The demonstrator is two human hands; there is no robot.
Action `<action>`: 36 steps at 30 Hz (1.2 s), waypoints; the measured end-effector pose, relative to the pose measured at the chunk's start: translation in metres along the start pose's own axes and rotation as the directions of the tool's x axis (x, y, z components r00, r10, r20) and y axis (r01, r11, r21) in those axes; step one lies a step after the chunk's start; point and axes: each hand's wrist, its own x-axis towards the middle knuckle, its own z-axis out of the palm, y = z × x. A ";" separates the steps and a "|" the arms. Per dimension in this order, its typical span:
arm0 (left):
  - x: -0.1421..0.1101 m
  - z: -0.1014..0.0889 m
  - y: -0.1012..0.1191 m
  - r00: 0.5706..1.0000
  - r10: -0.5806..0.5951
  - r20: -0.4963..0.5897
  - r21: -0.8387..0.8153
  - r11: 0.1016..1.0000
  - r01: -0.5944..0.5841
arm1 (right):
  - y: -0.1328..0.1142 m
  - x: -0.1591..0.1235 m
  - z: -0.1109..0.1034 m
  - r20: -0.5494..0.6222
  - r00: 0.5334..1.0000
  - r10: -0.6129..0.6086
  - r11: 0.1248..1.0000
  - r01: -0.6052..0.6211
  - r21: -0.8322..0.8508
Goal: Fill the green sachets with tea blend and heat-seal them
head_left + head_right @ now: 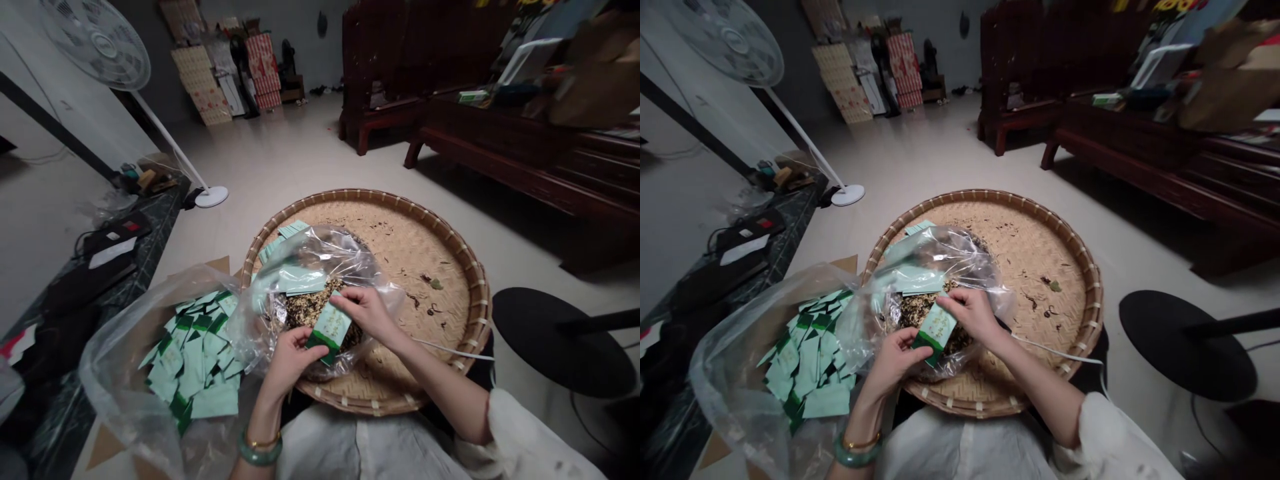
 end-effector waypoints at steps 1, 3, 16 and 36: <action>0.000 -0.001 0.000 1.000 -0.014 0.025 -0.016 1.000 0.014 | 0.000 -0.001 0.000 0.001 1.000 -0.001 1.000 0.001 0.013; 0.001 -0.002 -0.001 0.997 -0.020 0.074 -0.057 0.998 0.024 | 0.000 -0.002 0.000 0.028 1.000 0.004 0.999 -0.005 0.038; 0.005 0.016 -0.004 0.995 -0.100 0.019 -0.210 0.972 0.102 | 0.006 -0.009 0.008 0.154 0.988 -0.011 0.997 0.022 -0.069; 0.002 0.021 -0.004 0.987 -0.134 -0.085 -0.326 0.940 0.099 | 0.031 -0.013 -0.012 0.041 0.986 0.159 0.475 -0.041 -0.879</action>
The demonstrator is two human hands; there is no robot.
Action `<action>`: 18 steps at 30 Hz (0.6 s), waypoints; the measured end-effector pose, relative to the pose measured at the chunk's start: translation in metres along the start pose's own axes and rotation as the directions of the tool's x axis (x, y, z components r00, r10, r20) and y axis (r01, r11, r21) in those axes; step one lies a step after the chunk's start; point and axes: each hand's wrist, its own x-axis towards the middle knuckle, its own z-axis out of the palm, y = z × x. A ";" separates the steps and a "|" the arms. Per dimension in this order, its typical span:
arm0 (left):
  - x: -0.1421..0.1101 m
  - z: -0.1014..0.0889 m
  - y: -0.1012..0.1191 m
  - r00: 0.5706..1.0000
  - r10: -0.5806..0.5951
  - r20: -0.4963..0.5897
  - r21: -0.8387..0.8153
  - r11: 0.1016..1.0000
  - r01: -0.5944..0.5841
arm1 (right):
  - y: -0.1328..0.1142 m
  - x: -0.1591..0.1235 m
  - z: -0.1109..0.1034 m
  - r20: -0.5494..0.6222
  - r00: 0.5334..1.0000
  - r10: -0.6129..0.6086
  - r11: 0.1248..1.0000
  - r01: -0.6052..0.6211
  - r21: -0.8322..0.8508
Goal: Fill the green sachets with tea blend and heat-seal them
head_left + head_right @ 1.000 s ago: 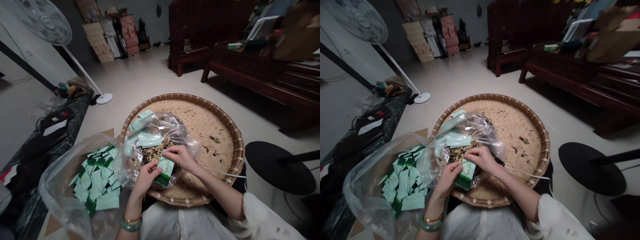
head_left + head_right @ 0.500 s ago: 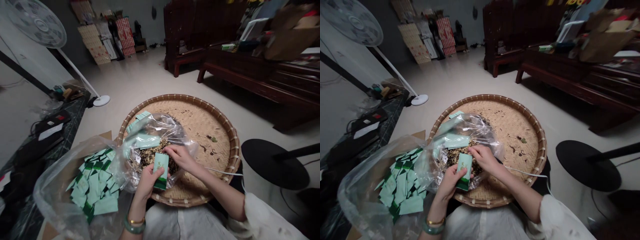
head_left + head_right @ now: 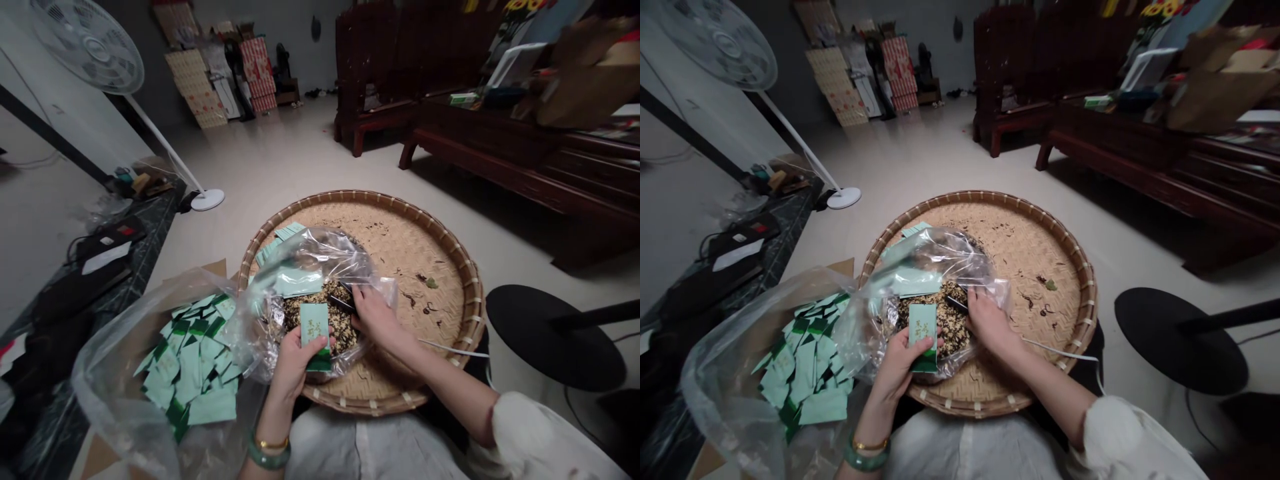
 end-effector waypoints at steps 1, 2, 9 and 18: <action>0.000 -0.001 0.000 1.000 0.006 0.000 0.008 1.000 -0.006 | 0.002 0.001 -0.001 -0.005 1.000 0.001 1.000 -0.001 0.025; 0.000 -0.001 -0.001 1.000 0.012 0.001 0.015 1.000 -0.012 | 0.006 0.002 -0.002 -0.013 1.000 -0.006 0.998 0.007 0.067; 0.000 -0.006 -0.002 0.999 0.032 0.009 0.054 0.998 -0.033 | 0.035 0.000 -0.034 0.037 0.988 -0.147 0.695 0.077 0.715; 0.001 -0.003 -0.003 0.995 -0.013 0.095 0.213 0.977 -0.008 | 0.010 -0.008 -0.061 0.203 0.911 -0.359 0.586 0.050 0.809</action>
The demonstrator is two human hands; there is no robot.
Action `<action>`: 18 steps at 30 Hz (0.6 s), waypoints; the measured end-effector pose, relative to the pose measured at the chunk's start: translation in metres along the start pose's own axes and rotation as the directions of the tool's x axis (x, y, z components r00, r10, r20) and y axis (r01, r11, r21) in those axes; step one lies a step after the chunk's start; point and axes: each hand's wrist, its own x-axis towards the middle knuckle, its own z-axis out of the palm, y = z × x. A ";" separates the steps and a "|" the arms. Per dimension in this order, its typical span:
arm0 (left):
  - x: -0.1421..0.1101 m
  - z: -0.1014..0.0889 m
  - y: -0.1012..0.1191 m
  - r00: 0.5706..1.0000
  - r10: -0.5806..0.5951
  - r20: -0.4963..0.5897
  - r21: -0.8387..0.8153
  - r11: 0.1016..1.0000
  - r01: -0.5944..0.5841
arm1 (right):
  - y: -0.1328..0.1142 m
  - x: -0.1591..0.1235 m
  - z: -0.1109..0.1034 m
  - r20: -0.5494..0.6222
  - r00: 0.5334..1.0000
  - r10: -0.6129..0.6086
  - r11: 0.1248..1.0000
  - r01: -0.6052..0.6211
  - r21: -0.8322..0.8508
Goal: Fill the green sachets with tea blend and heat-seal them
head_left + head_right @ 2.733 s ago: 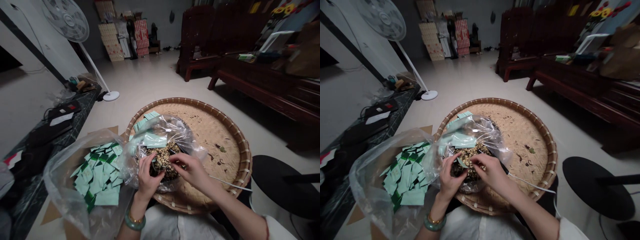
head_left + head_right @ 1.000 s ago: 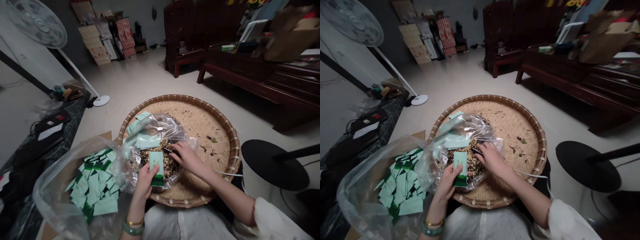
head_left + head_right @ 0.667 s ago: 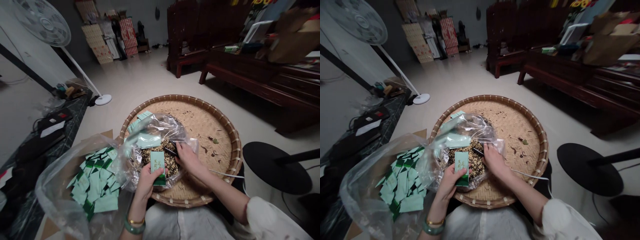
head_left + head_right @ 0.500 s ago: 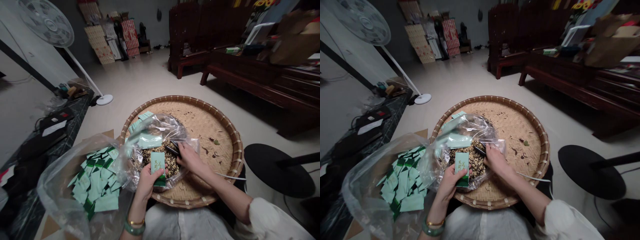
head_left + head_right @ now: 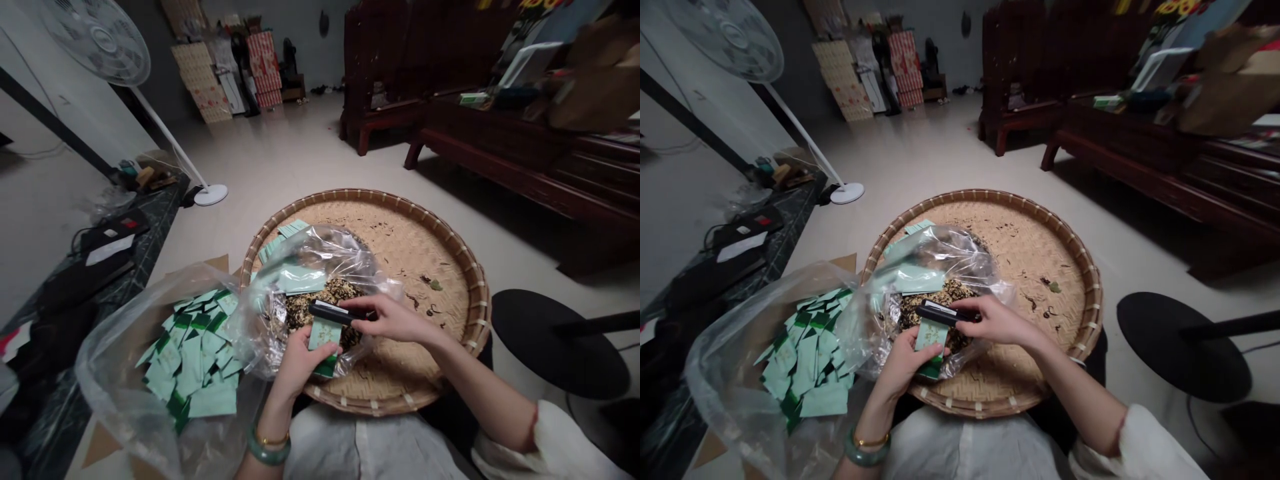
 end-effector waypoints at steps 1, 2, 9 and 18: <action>0.000 0.000 0.000 1.000 0.007 0.010 0.006 1.000 -0.007 | -0.003 0.001 0.001 0.009 1.000 -0.017 1.000 0.018 -0.015; -0.001 -0.001 0.001 1.000 0.016 0.017 0.006 1.000 -0.017 | -0.004 0.002 0.002 0.013 0.999 -0.034 0.999 0.035 -0.031; -0.004 -0.002 0.002 0.999 -0.004 0.047 -0.040 0.999 0.005 | -0.003 0.001 0.003 -0.055 0.996 -0.073 0.991 0.066 -0.121; -0.003 -0.010 -0.011 1.000 -0.007 0.002 -0.109 0.994 0.007 | 0.005 0.003 0.008 -0.114 0.991 -0.070 0.990 0.054 -0.133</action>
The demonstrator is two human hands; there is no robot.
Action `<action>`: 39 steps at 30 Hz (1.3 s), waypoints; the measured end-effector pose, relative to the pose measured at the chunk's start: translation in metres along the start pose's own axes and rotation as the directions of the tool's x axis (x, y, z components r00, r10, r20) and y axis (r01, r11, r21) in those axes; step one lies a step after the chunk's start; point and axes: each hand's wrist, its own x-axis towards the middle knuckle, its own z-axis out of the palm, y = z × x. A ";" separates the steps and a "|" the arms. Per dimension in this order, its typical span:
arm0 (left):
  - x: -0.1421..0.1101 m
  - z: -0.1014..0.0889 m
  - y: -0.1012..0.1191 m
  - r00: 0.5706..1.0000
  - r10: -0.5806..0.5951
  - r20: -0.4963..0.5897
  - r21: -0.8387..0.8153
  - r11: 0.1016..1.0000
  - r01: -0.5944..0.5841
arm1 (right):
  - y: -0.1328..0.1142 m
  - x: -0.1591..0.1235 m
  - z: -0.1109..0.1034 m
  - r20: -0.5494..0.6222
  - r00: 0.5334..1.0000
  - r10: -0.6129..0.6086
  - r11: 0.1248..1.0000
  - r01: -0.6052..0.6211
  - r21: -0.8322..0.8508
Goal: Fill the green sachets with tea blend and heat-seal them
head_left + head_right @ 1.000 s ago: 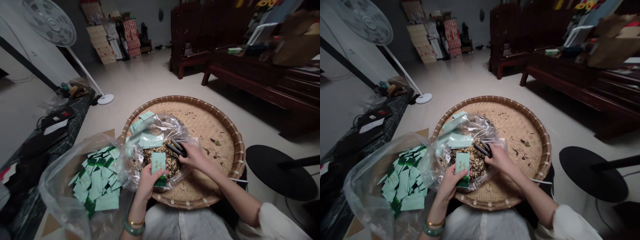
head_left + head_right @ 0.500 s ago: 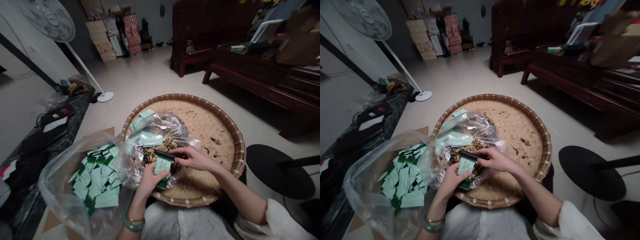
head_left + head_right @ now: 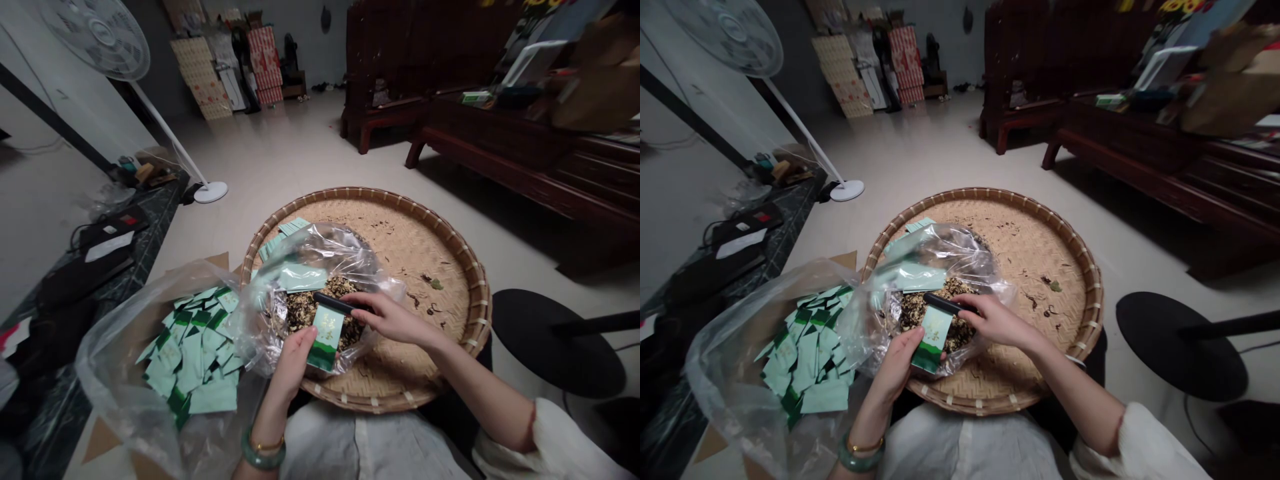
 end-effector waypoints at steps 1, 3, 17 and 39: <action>0.000 -0.001 -0.001 1.000 0.010 -0.005 0.006 1.000 -0.010 | 0.000 0.000 0.000 0.001 1.000 0.006 1.000 -0.006 0.009; 0.000 -0.002 -0.001 0.999 0.032 -0.009 0.021 0.999 -0.032 | -0.002 0.000 0.000 0.013 0.999 0.032 0.999 -0.032 0.038; -0.002 -0.014 0.000 0.997 0.067 -0.034 0.029 0.997 -0.066 | 0.007 -0.004 -0.015 0.207 0.949 0.237 0.880 -0.300 0.367; -0.003 -0.012 0.002 0.995 0.103 -0.009 0.103 0.989 -0.102 | 0.006 -0.005 -0.008 0.213 0.955 0.206 0.909 -0.268 0.321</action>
